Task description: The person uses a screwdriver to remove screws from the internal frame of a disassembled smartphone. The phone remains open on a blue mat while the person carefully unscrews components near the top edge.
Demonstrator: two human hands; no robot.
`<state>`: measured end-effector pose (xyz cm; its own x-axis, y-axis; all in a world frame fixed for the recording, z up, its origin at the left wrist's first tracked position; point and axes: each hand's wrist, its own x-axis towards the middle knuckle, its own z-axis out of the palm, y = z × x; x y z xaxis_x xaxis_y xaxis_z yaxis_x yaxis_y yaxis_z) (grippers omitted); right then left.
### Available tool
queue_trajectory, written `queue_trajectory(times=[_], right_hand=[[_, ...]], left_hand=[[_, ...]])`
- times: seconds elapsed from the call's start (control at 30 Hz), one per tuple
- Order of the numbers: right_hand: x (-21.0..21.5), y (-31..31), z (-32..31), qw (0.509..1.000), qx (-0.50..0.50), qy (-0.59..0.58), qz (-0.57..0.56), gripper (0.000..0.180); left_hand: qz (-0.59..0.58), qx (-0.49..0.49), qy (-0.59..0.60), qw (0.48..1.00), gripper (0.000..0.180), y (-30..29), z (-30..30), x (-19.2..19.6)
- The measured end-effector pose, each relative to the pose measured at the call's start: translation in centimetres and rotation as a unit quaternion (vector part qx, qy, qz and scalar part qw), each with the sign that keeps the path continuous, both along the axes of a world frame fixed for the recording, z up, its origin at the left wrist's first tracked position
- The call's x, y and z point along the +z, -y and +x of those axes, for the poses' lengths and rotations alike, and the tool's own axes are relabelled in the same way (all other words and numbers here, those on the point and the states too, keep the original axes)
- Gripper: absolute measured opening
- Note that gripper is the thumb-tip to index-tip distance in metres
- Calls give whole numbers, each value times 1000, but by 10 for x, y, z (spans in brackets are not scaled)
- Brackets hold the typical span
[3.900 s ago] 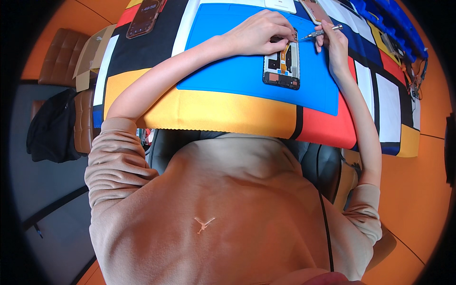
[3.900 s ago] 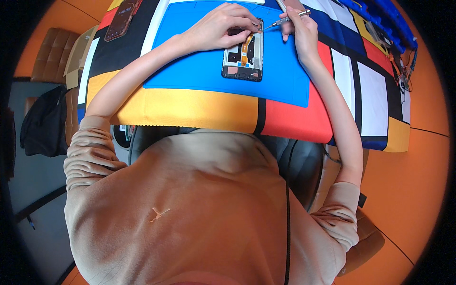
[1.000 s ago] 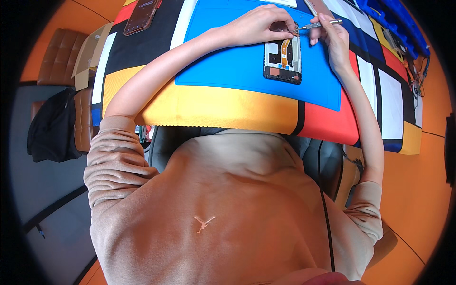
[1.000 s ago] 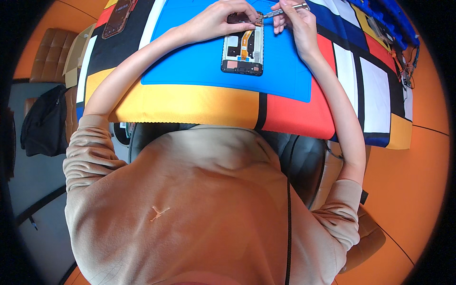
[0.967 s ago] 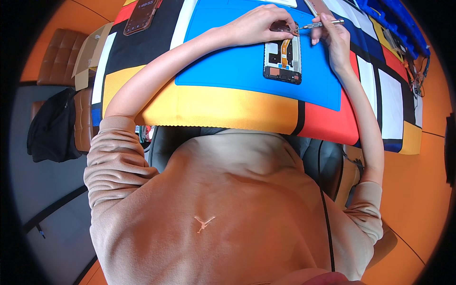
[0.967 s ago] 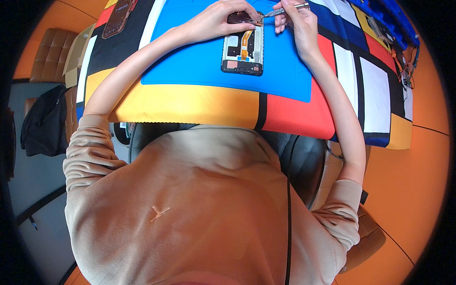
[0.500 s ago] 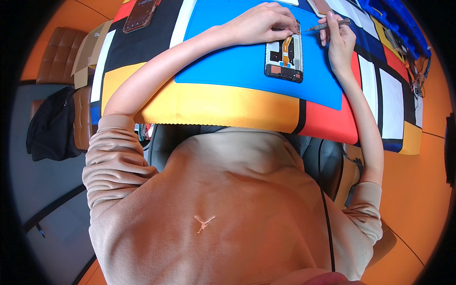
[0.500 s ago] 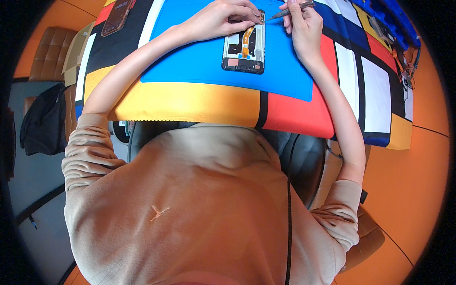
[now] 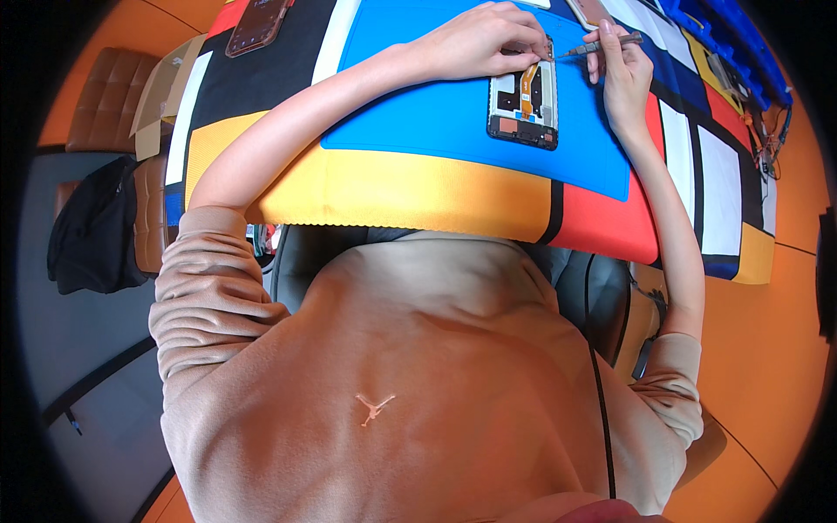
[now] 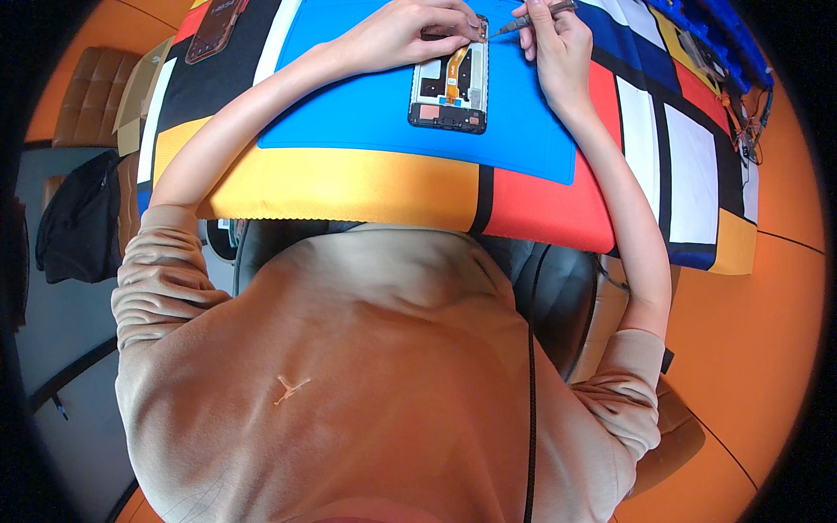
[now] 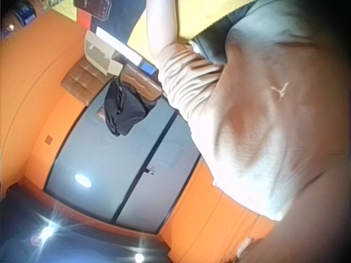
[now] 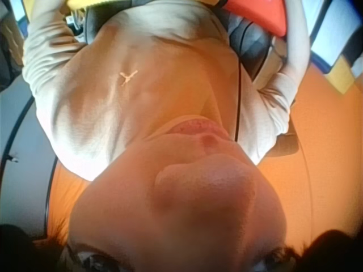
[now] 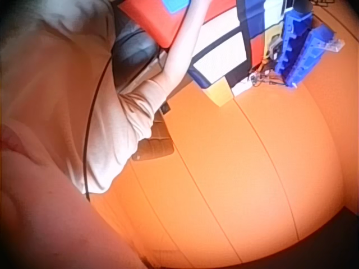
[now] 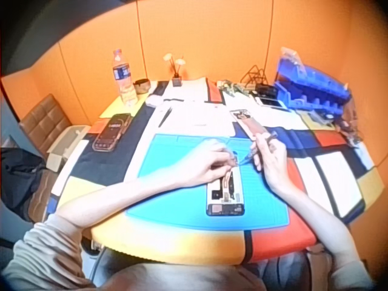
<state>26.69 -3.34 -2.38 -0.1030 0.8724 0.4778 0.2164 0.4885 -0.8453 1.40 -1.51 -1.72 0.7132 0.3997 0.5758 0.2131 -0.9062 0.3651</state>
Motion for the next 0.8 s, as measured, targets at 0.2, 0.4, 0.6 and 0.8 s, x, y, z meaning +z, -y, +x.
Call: queue_trajectory(times=[0.2, 0.4, 0.6, 0.8], right_hand=[[0, 0, 0, 1000, -2, 12, 10, 40], [0, 1, -1, 999, -12, 31, 13, 41], [4, 4, -4, 998, -11, 55, 25, 39], [11, 7, -10, 985, -12, 162, 60, 35]], left_hand=[[8, -2, -4, 1000, 14, -1, 1, 1], [19, -5, 11, 1000, 14, 0, 0, 0], [3, -2, 8, 1000, 12, 0, 0, 0], [15, 1, 8, 1000, 12, -3, 1, -4]])
